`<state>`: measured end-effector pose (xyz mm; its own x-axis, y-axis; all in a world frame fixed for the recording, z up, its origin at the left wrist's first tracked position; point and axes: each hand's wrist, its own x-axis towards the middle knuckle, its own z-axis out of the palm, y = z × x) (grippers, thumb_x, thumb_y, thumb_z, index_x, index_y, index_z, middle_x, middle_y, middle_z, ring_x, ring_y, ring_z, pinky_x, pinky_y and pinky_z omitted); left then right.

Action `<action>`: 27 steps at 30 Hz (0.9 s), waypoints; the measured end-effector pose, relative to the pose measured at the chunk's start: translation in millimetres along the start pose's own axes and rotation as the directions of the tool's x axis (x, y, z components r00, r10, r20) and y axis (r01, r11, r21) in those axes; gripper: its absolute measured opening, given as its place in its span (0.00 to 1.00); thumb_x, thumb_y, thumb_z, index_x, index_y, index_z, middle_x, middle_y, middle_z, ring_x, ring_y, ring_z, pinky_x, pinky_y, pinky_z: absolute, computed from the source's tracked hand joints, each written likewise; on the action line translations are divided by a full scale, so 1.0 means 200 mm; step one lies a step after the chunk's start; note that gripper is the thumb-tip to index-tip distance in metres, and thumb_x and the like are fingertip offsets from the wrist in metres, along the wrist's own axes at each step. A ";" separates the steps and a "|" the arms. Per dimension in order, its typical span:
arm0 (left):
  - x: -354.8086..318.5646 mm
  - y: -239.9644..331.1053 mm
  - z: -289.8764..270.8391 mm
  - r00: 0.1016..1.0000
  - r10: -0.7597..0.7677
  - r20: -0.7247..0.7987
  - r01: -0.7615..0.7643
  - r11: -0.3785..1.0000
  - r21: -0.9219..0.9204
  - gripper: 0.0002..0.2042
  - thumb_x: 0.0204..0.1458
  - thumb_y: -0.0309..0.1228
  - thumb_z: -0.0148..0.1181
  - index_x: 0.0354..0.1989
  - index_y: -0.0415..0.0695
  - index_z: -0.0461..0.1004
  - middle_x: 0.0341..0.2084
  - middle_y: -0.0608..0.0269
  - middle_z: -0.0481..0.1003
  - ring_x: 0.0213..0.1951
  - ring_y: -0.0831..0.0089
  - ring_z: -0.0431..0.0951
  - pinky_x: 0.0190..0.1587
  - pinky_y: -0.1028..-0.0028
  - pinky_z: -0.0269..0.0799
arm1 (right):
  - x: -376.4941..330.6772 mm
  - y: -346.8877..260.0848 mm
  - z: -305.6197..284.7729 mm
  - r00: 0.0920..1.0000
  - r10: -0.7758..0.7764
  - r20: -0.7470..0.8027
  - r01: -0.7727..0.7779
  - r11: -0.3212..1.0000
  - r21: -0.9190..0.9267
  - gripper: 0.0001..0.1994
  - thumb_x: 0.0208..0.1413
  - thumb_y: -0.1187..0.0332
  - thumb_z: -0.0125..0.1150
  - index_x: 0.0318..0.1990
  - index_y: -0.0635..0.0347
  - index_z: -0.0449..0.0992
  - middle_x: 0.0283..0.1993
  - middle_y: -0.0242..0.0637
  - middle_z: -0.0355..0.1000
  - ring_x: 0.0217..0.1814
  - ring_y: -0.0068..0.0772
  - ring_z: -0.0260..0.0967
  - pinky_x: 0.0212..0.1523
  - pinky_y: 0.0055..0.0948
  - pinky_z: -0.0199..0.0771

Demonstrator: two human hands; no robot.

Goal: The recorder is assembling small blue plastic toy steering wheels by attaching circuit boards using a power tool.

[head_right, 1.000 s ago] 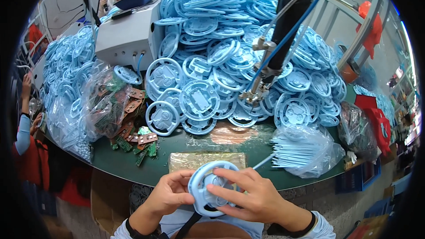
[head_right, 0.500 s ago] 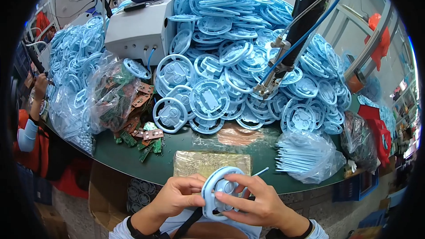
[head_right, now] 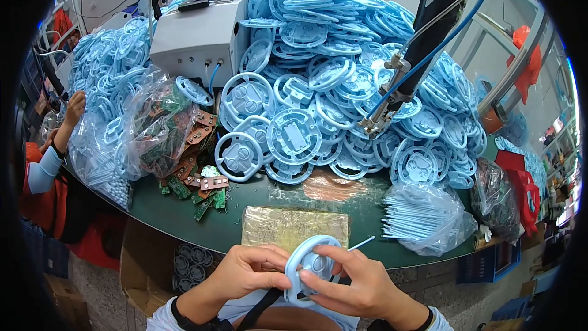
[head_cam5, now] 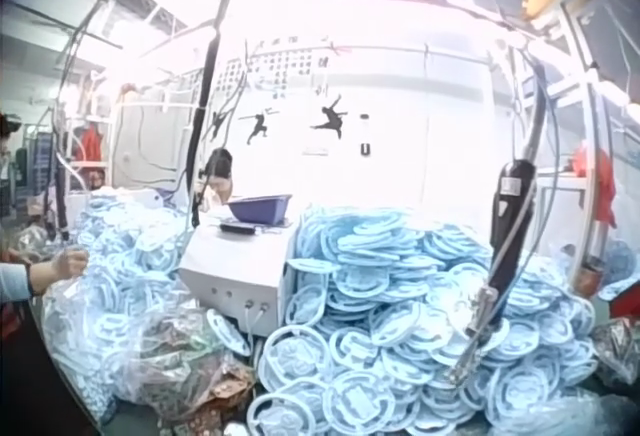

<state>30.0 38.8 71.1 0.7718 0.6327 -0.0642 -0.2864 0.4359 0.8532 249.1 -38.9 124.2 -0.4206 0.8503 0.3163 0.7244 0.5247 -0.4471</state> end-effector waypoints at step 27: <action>-0.03 -0.01 0.11 0.955 0.125 -0.270 -0.075 0.979 0.188 0.23 0.53 0.21 0.62 0.56 0.33 0.63 0.45 0.58 0.73 0.46 0.75 0.75 0.48 0.75 0.73 | -0.03 -0.08 0.28 0.720 0.626 0.299 -0.467 0.119 0.876 0.14 0.54 0.67 0.68 0.43 0.66 0.75 0.32 0.33 0.76 0.29 0.19 0.72 0.29 0.21 0.74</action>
<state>39.7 19.8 80.6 0.5472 0.8317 -0.0942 -0.2319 0.2588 0.9377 210.1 -51.0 83.3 -0.0128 0.9530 -0.3026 -0.1960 -0.2992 -0.9339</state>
